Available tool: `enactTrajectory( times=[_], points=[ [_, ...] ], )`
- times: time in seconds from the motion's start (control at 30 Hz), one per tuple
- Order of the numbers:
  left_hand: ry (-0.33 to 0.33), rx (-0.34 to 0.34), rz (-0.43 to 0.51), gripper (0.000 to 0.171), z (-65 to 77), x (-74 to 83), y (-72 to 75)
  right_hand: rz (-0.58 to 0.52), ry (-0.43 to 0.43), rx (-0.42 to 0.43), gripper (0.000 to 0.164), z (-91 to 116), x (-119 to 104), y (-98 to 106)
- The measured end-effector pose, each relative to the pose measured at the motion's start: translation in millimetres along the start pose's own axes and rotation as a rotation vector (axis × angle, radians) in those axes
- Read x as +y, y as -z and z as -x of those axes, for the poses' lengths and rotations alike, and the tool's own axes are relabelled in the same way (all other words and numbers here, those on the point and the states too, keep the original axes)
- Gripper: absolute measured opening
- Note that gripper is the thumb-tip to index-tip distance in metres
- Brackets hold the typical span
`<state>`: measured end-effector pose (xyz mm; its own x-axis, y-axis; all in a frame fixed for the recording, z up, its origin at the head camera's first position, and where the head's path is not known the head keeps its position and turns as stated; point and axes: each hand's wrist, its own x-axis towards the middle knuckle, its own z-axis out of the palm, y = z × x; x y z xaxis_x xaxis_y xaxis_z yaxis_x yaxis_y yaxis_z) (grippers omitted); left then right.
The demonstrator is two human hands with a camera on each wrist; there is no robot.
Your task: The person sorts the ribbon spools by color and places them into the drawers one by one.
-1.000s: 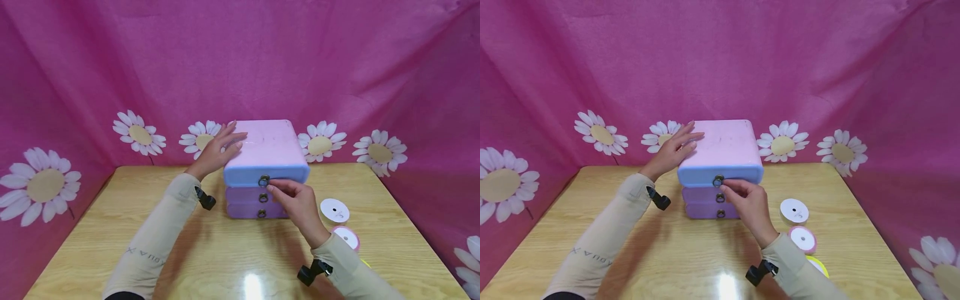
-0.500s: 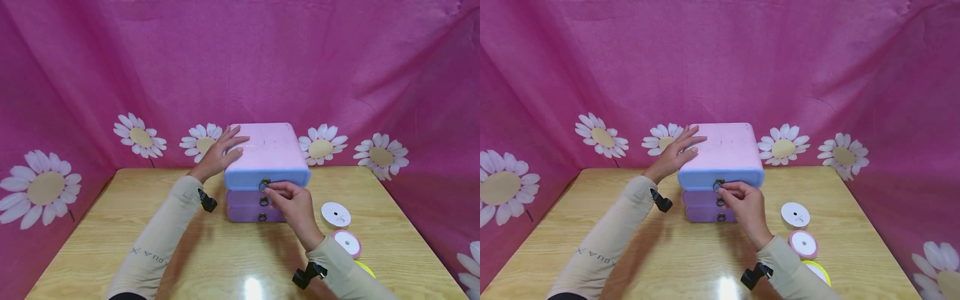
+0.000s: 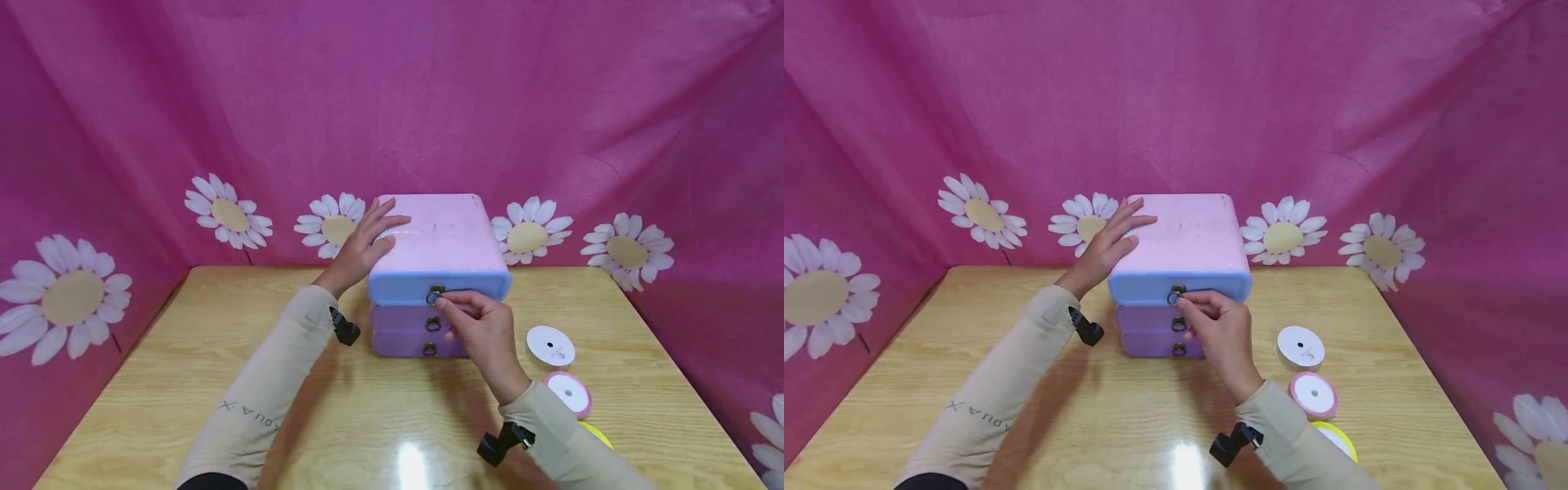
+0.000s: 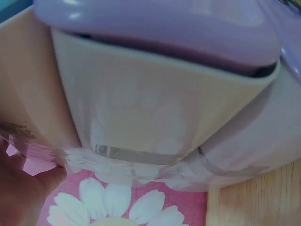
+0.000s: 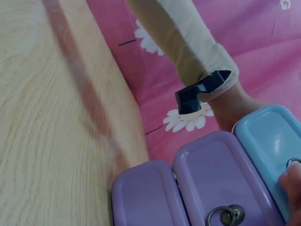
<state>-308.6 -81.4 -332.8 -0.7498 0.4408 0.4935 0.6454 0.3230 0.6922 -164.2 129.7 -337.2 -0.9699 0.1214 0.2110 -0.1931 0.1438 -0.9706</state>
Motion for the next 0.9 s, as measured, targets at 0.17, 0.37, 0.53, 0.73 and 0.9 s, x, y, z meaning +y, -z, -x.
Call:
enactTrajectory(
  times=[0.17,0.37,0.53,0.73,0.9],
  points=[
    [-0.009,0.044,0.002,0.042,-1.6,1.3,-1.8,-0.005,0.012,0.019,0.014,0,-4,0],
    [-0.015,0.054,0.015,0.041,0.5,5.8,-2.9,-0.015,-0.015,0.016,0.021,-1,16,3],
    [-0.010,0.051,0.011,0.040,-2.0,-0.3,-8.7,0.001,-0.008,0.021,0.026,3,26,10],
    [-0.010,0.059,-0.002,0.040,-3.5,0.5,-9.3,0.009,0.032,0.022,0.022,9,27,14],
    [-0.003,0.072,-0.001,0.041,-1.6,-0.3,-7.0,0.016,0.040,0.007,0.021,16,28,14]
  ],
)
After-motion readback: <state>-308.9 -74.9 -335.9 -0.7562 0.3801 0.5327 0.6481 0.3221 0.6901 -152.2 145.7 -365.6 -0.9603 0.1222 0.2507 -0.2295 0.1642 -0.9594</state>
